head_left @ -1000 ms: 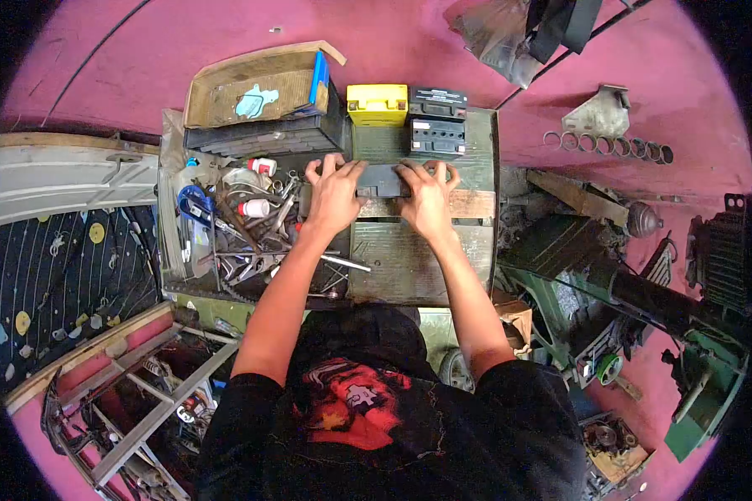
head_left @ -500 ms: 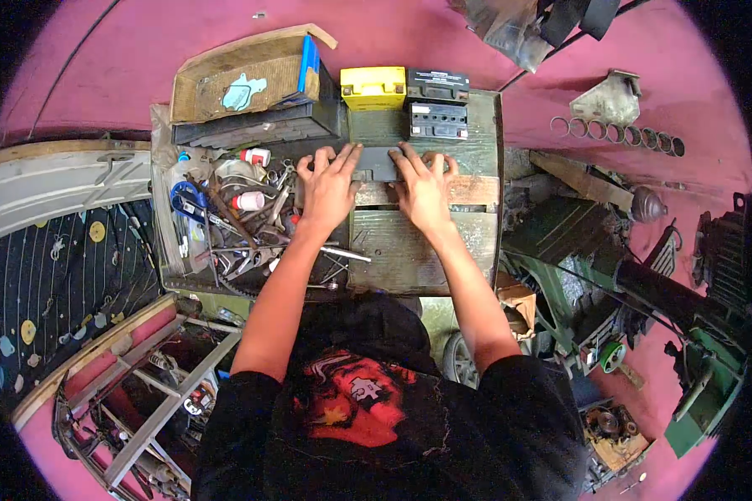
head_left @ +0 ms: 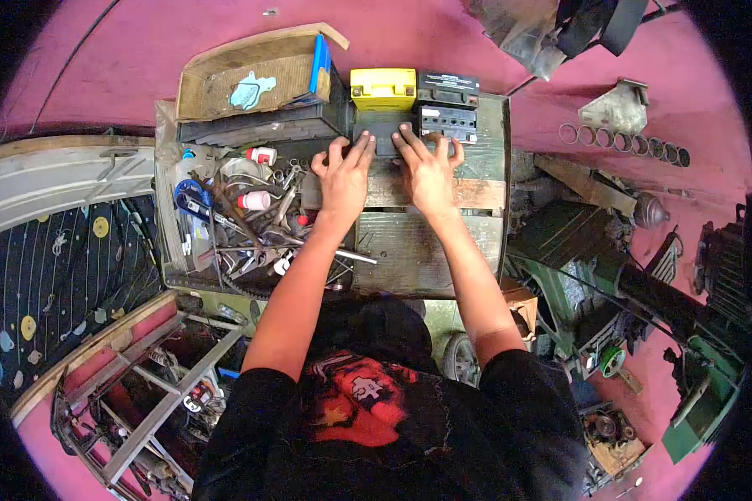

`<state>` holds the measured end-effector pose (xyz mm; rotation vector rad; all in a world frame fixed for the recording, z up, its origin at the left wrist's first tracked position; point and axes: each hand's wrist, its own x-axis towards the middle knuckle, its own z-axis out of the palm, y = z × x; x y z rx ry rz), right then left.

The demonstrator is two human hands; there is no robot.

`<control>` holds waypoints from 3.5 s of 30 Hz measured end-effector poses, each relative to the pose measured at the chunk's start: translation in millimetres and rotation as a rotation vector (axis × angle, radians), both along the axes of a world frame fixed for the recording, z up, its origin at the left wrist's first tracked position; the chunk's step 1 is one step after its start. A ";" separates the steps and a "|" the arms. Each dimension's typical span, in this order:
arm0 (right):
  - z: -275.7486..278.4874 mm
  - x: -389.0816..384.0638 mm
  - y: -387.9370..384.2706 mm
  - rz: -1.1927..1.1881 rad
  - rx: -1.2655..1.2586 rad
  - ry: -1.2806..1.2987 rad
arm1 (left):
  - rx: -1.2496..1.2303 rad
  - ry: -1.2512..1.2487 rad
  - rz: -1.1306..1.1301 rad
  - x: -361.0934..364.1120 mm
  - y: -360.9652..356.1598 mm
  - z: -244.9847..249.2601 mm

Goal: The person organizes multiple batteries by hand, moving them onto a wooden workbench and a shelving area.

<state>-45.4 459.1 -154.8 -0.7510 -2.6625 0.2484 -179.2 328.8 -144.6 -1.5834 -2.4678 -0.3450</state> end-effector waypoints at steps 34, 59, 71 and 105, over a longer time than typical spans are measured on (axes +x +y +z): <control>-63.8 -8.9 -21.2 -0.063 0.182 0.084 | 0.024 0.102 -0.009 -1.1 9.7 -33.2; -53.0 -43.4 8.5 -0.181 0.235 0.075 | 0.049 0.166 0.129 -8.7 62.0 -33.6; -51.3 -43.7 7.5 -0.191 0.220 0.105 | 0.032 0.109 0.102 -7.8 62.4 -26.5; -47.8 54.3 66.2 -0.306 0.085 0.107 | 0.140 -0.016 -0.131 34.3 102.6 -21.2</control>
